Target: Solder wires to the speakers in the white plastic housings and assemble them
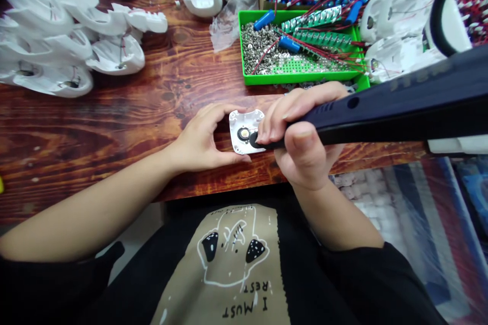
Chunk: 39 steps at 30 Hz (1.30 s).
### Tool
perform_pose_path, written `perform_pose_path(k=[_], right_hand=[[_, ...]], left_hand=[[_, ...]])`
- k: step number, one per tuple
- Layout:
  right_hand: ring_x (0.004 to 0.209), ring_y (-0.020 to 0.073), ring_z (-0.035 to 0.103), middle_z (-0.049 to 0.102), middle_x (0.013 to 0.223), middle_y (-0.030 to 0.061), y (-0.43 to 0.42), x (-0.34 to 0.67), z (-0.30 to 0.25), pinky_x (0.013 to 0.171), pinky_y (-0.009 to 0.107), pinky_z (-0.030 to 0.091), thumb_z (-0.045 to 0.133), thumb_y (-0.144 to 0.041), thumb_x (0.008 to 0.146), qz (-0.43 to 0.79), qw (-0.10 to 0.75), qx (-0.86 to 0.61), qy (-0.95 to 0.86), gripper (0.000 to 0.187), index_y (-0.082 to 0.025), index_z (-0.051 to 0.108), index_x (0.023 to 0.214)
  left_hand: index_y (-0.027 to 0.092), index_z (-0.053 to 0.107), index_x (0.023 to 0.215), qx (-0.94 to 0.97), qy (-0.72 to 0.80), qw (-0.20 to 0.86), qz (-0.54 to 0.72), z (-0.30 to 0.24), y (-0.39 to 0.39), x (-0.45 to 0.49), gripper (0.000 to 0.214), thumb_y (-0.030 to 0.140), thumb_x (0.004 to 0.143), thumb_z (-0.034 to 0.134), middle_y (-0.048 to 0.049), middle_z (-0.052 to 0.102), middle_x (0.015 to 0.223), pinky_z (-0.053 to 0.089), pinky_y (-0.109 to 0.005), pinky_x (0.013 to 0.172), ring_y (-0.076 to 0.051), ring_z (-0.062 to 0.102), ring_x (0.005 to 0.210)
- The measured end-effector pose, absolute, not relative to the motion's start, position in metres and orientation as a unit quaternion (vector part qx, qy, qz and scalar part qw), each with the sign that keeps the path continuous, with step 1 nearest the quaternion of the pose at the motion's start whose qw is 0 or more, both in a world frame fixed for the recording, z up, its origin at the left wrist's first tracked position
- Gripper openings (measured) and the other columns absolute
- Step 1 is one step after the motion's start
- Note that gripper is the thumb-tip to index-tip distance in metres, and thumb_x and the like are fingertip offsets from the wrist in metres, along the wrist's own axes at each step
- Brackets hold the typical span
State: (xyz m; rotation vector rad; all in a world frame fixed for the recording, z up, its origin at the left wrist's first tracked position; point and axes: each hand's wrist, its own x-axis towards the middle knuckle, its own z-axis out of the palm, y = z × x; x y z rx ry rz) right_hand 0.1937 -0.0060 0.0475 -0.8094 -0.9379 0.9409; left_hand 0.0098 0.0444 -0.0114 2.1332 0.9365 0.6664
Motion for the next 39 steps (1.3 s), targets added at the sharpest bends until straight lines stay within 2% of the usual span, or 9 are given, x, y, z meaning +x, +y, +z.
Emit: perform_pose_path(k=[5,12,16,20,23,25,29,35,39], right_hand=[[0.045,0.0153,0.051,0.051,0.056,-0.0052,-0.005,0.192,0.051,0.045,0.036,0.043,0.085,-0.054,0.069,0.43,0.713,-0.365,-0.416,0.038,-0.027,0.058,0.073],[0.045,0.0116,0.053,0.052,0.056,-0.0061,-0.004,0.192,0.041,0.045,0.03,0.044,0.077,-0.051,0.08,0.415,0.722,-0.318,-0.454,0.033,-0.024,0.057,0.076],[0.052,0.0126,0.056,0.055,0.061,-0.005,-0.011,0.196,0.042,0.05,0.031,0.048,0.079,-0.051,0.078,0.433,0.711,-0.347,-0.431,0.033,-0.024,0.061,0.082],[0.051,0.0128,0.056,0.054,0.06,-0.0051,-0.01,0.197,0.044,0.049,0.031,0.049,0.081,-0.053,0.076,0.426,0.719,-0.358,-0.417,0.035,-0.024,0.061,0.08],[0.043,0.0101,0.051,0.05,0.054,-0.0064,0.001,0.198,0.044,0.041,0.027,0.045,0.075,-0.053,0.081,0.395,0.737,-0.31,-0.452,0.033,-0.024,0.061,0.075],[0.038,0.008,0.046,0.046,0.05,-0.007,0.008,0.199,0.047,0.037,0.025,0.042,0.069,-0.056,0.084,0.379,0.745,-0.28,-0.471,0.037,-0.023,0.06,0.071],[0.041,0.0068,0.047,0.046,0.051,-0.0063,0.008,0.202,0.064,0.04,0.024,0.042,0.07,-0.059,0.083,0.407,0.732,-0.288,-0.464,0.042,-0.021,0.06,0.069],[0.052,0.0109,0.053,0.053,0.062,-0.0032,-0.014,0.202,0.085,0.05,0.032,0.047,0.053,-0.054,0.097,0.439,0.718,-0.363,-0.4,0.035,-0.023,0.059,0.08],[0.051,0.0112,0.051,0.052,0.059,-0.0036,-0.016,0.199,0.09,0.05,0.033,0.046,0.064,-0.053,0.091,0.453,0.705,-0.359,-0.411,0.034,-0.023,0.06,0.075]], left_hand=[[0.02,0.059,0.13,0.819,0.361,0.362,0.262,-0.01,0.044,0.01,0.084,0.053,0.06,0.091,-0.0118,0.066,0.134,0.044,-0.044,0.111,-0.031,0.062,0.124],[0.019,0.059,0.131,0.823,0.354,0.35,0.274,-0.012,0.044,0.011,0.083,0.048,0.06,0.092,-0.0109,0.067,0.134,0.046,-0.043,0.11,-0.03,0.063,0.124],[0.02,0.059,0.131,0.821,0.347,0.352,0.287,-0.015,0.044,0.011,0.081,0.045,0.061,0.092,-0.0106,0.068,0.132,0.048,-0.045,0.108,-0.031,0.064,0.121],[0.019,0.056,0.133,0.827,0.337,0.342,0.292,-0.018,0.044,0.01,0.089,0.054,0.059,0.092,-0.0129,0.067,0.13,0.047,-0.048,0.108,-0.033,0.062,0.121],[0.02,0.047,0.142,0.835,0.311,0.314,0.329,-0.013,0.044,0.006,0.097,0.061,0.064,0.087,-0.0177,0.056,0.141,0.046,-0.05,0.109,-0.035,0.055,0.13],[0.023,0.047,0.142,0.844,0.284,0.274,0.363,-0.006,0.044,0.004,0.082,0.052,0.073,0.08,-0.0163,0.055,0.141,0.046,-0.051,0.108,-0.034,0.053,0.131],[0.025,0.065,0.116,0.872,0.241,0.198,0.377,0.005,0.041,0.003,0.039,0.026,0.077,0.069,-0.0087,0.067,0.118,0.048,-0.05,0.1,-0.029,0.062,0.111],[0.024,0.071,0.105,0.865,0.228,0.176,0.41,0.004,0.039,0.007,0.026,0.018,0.08,0.071,-0.0054,0.073,0.099,0.052,-0.041,0.084,-0.022,0.065,0.091],[0.025,0.074,0.098,0.861,0.22,0.169,0.427,0.004,0.04,0.006,0.018,0.017,0.082,0.072,-0.0018,0.076,0.093,0.053,-0.039,0.082,-0.02,0.064,0.084]])
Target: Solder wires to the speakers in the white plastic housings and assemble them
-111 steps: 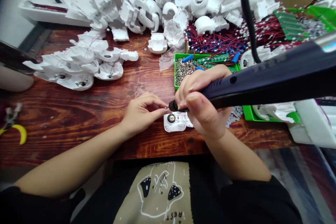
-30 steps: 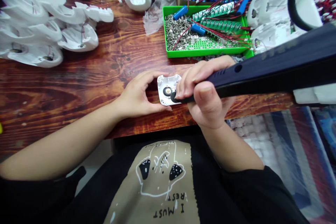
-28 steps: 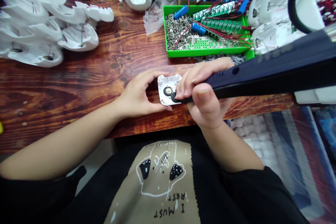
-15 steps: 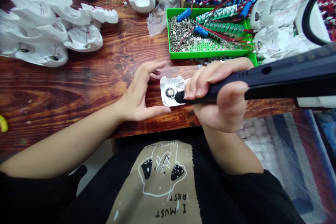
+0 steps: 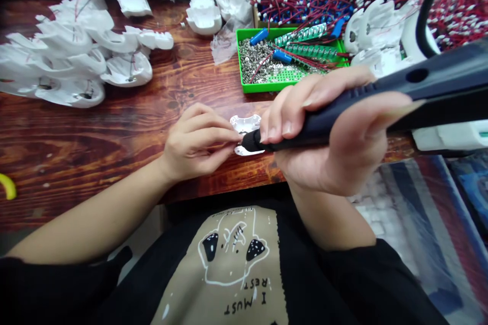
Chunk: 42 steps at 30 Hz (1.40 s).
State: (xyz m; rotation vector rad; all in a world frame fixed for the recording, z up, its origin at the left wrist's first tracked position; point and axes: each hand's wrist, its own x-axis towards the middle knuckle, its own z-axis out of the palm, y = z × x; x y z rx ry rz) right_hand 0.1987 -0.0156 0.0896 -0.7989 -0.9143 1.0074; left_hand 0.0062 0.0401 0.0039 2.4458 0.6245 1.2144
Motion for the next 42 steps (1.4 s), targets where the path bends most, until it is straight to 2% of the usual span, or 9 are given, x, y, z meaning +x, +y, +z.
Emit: perform_pose_path(k=[4,9,17,23,30,35,38,42], right_hand=[[0.05,0.011,0.049,0.05,0.058,-0.0041,-0.014,0.197,0.09,0.05,0.032,0.045,0.064,-0.053,0.091,0.448,0.708,-0.356,-0.415,0.035,-0.023,0.061,0.074],[0.053,0.0132,0.052,0.052,0.06,-0.0034,-0.016,0.197,0.088,0.052,0.035,0.047,0.056,-0.052,0.096,0.417,0.725,-0.363,-0.411,0.034,-0.024,0.061,0.078],[0.052,0.0139,0.052,0.051,0.059,-0.004,-0.016,0.196,0.093,0.051,0.037,0.045,0.063,-0.06,0.089,0.404,0.716,-0.385,-0.42,0.038,-0.024,0.063,0.074],[0.05,0.0141,0.05,0.047,0.056,-0.0033,-0.015,0.192,0.097,0.048,0.037,0.043,0.053,-0.065,0.092,0.386,0.723,-0.392,-0.418,0.049,-0.024,0.062,0.069],[0.052,0.0143,0.051,0.049,0.058,-0.0029,-0.017,0.193,0.092,0.051,0.038,0.046,0.057,-0.059,0.093,0.386,0.717,-0.396,-0.424,0.04,-0.025,0.064,0.073],[0.052,0.0137,0.052,0.052,0.061,-0.0024,-0.019,0.196,0.086,0.052,0.036,0.049,0.053,-0.048,0.098,0.388,0.728,-0.379,-0.419,0.033,-0.024,0.063,0.078],[0.054,0.0139,0.056,0.051,0.061,-0.0031,-0.016,0.194,0.083,0.051,0.032,0.051,0.059,-0.051,0.093,0.401,0.726,-0.376,-0.413,0.028,-0.027,0.06,0.078],[0.059,0.0166,0.062,0.05,0.061,-0.0039,-0.006,0.186,0.083,0.049,0.031,0.052,0.071,-0.058,0.082,0.429,0.722,-0.365,-0.402,0.033,-0.03,0.054,0.078]], left_hand=[[0.025,0.076,0.091,0.856,0.236,0.188,0.419,0.006,0.039,0.006,0.01,0.019,0.083,0.073,-0.0013,0.077,0.087,0.052,-0.039,0.081,-0.019,0.064,0.081],[0.022,0.076,0.084,0.834,0.266,0.252,0.412,0.005,0.037,0.009,0.004,0.021,0.083,0.073,-0.0025,0.076,0.083,0.051,-0.038,0.081,-0.019,0.065,0.08],[0.021,0.076,0.081,0.814,0.266,0.304,0.417,0.003,0.037,0.011,0.002,0.021,0.083,0.075,-0.002,0.076,0.081,0.048,-0.037,0.08,-0.017,0.065,0.075],[0.021,0.077,0.08,0.805,0.278,0.32,0.416,0.003,0.036,0.011,0.005,0.025,0.084,0.076,-0.0021,0.076,0.081,0.048,-0.038,0.079,-0.017,0.066,0.074],[0.022,0.077,0.079,0.799,0.298,0.335,0.401,0.004,0.036,0.01,0.006,0.026,0.083,0.077,-0.0026,0.076,0.081,0.049,-0.038,0.081,-0.018,0.066,0.076],[0.021,0.076,0.078,0.803,0.299,0.33,0.395,0.005,0.035,0.011,0.006,0.025,0.083,0.075,-0.0029,0.076,0.083,0.048,-0.039,0.085,-0.018,0.067,0.079],[0.02,0.076,0.078,0.805,0.293,0.322,0.403,0.004,0.035,0.01,0.006,0.024,0.082,0.076,-0.0034,0.076,0.082,0.047,-0.039,0.084,-0.018,0.067,0.078],[0.02,0.076,0.08,0.805,0.289,0.323,0.404,0.004,0.035,0.01,0.005,0.025,0.084,0.076,-0.0034,0.076,0.083,0.048,-0.039,0.085,-0.018,0.068,0.079]])
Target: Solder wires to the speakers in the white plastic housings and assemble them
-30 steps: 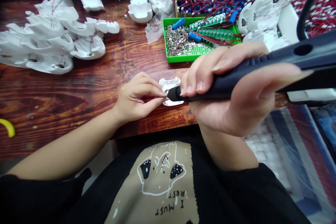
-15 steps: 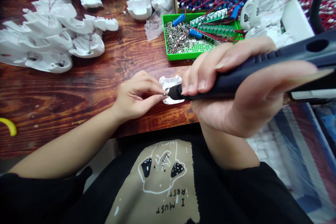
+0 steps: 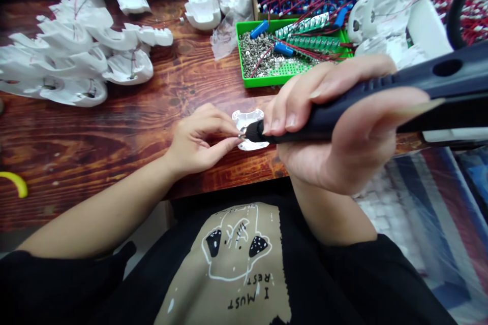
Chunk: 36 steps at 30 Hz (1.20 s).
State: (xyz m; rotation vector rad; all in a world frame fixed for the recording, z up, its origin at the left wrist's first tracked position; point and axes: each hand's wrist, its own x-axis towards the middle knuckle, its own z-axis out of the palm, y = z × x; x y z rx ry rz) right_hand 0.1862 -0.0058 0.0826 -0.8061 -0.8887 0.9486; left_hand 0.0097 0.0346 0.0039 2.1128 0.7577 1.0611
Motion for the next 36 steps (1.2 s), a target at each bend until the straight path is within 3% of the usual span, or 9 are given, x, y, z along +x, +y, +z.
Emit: perform_pose_path(k=[5,9,15,19,25,29,31,36], right_hand=[[0.061,0.0183,0.065,0.05,0.062,-0.0038,-0.002,0.184,0.08,0.048,0.032,0.053,0.075,-0.059,0.077,0.443,0.727,-0.342,-0.398,0.036,-0.031,0.053,0.078],[0.053,0.0147,0.059,0.05,0.06,-0.0049,-0.012,0.188,0.079,0.047,0.031,0.051,0.076,-0.055,0.078,0.428,0.735,-0.345,-0.398,0.035,-0.029,0.054,0.076],[0.043,0.0109,0.05,0.047,0.053,-0.0073,-0.01,0.178,0.079,0.042,0.03,0.044,0.076,-0.057,0.078,0.372,0.767,-0.343,-0.394,0.042,-0.026,0.049,0.072],[0.04,0.0096,0.047,0.047,0.052,-0.0102,0.005,0.175,0.062,0.04,0.028,0.044,0.072,-0.057,0.081,0.324,0.8,-0.251,-0.438,0.036,-0.028,0.05,0.078],[0.055,0.0135,0.059,0.061,0.068,-0.0039,0.005,0.181,0.037,0.049,0.033,0.052,0.075,-0.054,0.077,0.339,0.774,-0.285,-0.452,0.034,-0.027,0.054,0.082],[0.05,0.0121,0.058,0.058,0.064,-0.0041,0.003,0.182,0.031,0.044,0.03,0.05,0.075,-0.053,0.077,0.329,0.78,-0.269,-0.459,0.034,-0.026,0.054,0.081],[0.047,0.0107,0.055,0.056,0.062,-0.0054,0.002,0.183,0.034,0.041,0.028,0.047,0.073,-0.052,0.079,0.314,0.79,-0.259,-0.458,0.032,-0.027,0.054,0.083],[0.04,0.0071,0.051,0.048,0.054,-0.0094,-0.003,0.188,0.052,0.039,0.022,0.044,0.069,-0.047,0.085,0.287,0.822,-0.234,-0.432,0.028,-0.025,0.053,0.078]], left_hand=[[0.021,0.077,0.082,0.799,0.28,0.347,0.403,0.006,0.035,0.01,0.004,0.024,0.084,0.076,-0.0034,0.077,0.083,0.049,-0.037,0.081,-0.017,0.068,0.076],[0.021,0.077,0.082,0.8,0.289,0.349,0.394,0.004,0.034,0.011,0.007,0.028,0.085,0.076,-0.0041,0.077,0.084,0.049,-0.037,0.082,-0.018,0.068,0.077],[0.023,0.076,0.085,0.813,0.312,0.299,0.39,0.0,0.035,0.01,0.005,0.027,0.086,0.073,-0.0036,0.075,0.087,0.047,-0.044,0.087,-0.021,0.066,0.083],[0.025,0.072,0.083,0.828,0.303,0.252,0.398,-0.001,0.037,0.009,0.004,0.026,0.082,0.075,-0.0027,0.073,0.09,0.045,-0.045,0.084,-0.022,0.063,0.085],[0.03,0.071,0.089,0.848,0.274,0.227,0.392,-0.008,0.041,0.009,0.01,0.026,0.082,0.076,-0.0034,0.069,0.099,0.044,-0.05,0.086,-0.027,0.06,0.092],[0.031,0.071,0.094,0.853,0.261,0.229,0.389,-0.008,0.04,0.012,0.015,0.028,0.083,0.078,-0.0036,0.068,0.1,0.044,-0.052,0.09,-0.027,0.06,0.096],[0.031,0.07,0.103,0.856,0.263,0.228,0.383,-0.006,0.038,0.014,0.026,0.036,0.08,0.082,-0.0047,0.067,0.104,0.045,-0.052,0.094,-0.029,0.061,0.101],[0.027,0.052,0.137,0.839,0.32,0.226,0.378,-0.007,0.035,0.014,0.101,0.07,0.054,0.09,-0.0138,0.056,0.132,0.045,-0.057,0.106,-0.037,0.053,0.124]])
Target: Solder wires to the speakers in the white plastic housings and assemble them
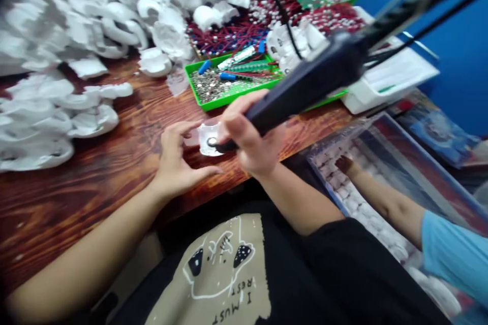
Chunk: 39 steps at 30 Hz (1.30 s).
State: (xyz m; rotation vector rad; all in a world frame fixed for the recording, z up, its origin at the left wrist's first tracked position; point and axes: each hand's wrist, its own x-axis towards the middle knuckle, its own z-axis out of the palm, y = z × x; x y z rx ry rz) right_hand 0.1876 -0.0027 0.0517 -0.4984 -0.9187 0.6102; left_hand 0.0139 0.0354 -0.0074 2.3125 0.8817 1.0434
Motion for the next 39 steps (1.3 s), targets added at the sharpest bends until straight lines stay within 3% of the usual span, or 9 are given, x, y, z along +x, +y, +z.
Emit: perform_pose_path(k=[3,6,10,14,19,29,34,39], right_hand=[[0.036,0.0068,0.045,0.045,0.049,-0.0095,-0.001,0.189,0.055,0.034,0.021,0.038,0.069,-0.049,0.083,0.277,0.828,-0.252,-0.417,0.035,-0.024,0.048,0.071],[0.034,0.0071,0.042,0.042,0.048,-0.0093,0.003,0.189,0.049,0.032,0.021,0.035,0.068,-0.053,0.082,0.277,0.823,-0.277,-0.412,0.038,-0.025,0.047,0.069],[0.035,0.0078,0.043,0.043,0.049,-0.0085,0.008,0.188,0.038,0.033,0.022,0.036,0.068,-0.052,0.083,0.29,0.815,-0.275,-0.419,0.037,-0.025,0.048,0.07],[0.036,0.0073,0.045,0.043,0.049,-0.0084,0.015,0.187,0.031,0.035,0.022,0.037,0.07,-0.051,0.082,0.302,0.812,-0.272,-0.419,0.037,-0.024,0.048,0.069],[0.034,0.0065,0.04,0.039,0.048,-0.0086,0.021,0.183,0.028,0.032,0.022,0.031,0.074,-0.05,0.081,0.286,0.824,-0.255,-0.418,0.044,-0.025,0.04,0.067],[0.037,0.0094,0.038,0.039,0.05,-0.0067,0.014,0.18,0.032,0.036,0.029,0.033,0.069,-0.061,0.08,0.284,0.798,-0.337,-0.41,0.053,-0.025,0.033,0.066],[0.036,0.0093,0.037,0.039,0.051,-0.0068,0.015,0.18,0.03,0.035,0.029,0.031,0.072,-0.056,0.079,0.284,0.806,-0.304,-0.422,0.052,-0.025,0.033,0.065],[0.035,0.0077,0.032,0.035,0.051,-0.009,0.018,0.177,0.029,0.036,0.029,0.028,0.07,-0.065,0.079,0.26,0.809,-0.338,-0.405,0.057,-0.026,0.03,0.069]], left_hand=[[0.024,0.045,0.144,0.828,0.351,0.239,0.366,-0.016,0.038,0.012,0.121,0.076,0.045,0.089,-0.0181,0.05,0.142,0.044,-0.057,0.109,-0.039,0.048,0.132],[0.023,0.038,0.15,0.828,0.356,0.283,0.327,-0.024,0.04,0.012,0.125,0.074,0.047,0.089,-0.02,0.048,0.149,0.042,-0.058,0.112,-0.04,0.048,0.135],[0.021,0.043,0.147,0.82,0.373,0.322,0.29,-0.025,0.043,0.016,0.11,0.062,0.058,0.091,-0.0196,0.054,0.147,0.039,-0.061,0.114,-0.041,0.053,0.134],[0.02,0.052,0.139,0.801,0.375,0.36,0.297,-0.021,0.045,0.018,0.096,0.053,0.06,0.093,-0.0156,0.063,0.138,0.044,-0.056,0.112,-0.037,0.06,0.127],[0.022,0.053,0.138,0.793,0.378,0.374,0.298,-0.021,0.045,0.019,0.095,0.056,0.059,0.093,-0.014,0.064,0.136,0.046,-0.053,0.111,-0.037,0.06,0.127],[0.022,0.053,0.138,0.801,0.375,0.362,0.293,-0.023,0.045,0.02,0.096,0.057,0.058,0.092,-0.0134,0.065,0.134,0.046,-0.052,0.11,-0.036,0.06,0.126],[0.023,0.052,0.137,0.806,0.373,0.352,0.296,-0.025,0.045,0.02,0.095,0.06,0.059,0.091,-0.0129,0.065,0.135,0.046,-0.052,0.11,-0.036,0.061,0.124],[0.022,0.052,0.137,0.809,0.369,0.349,0.296,-0.023,0.045,0.02,0.094,0.061,0.06,0.09,-0.013,0.065,0.135,0.047,-0.052,0.11,-0.036,0.062,0.124]])
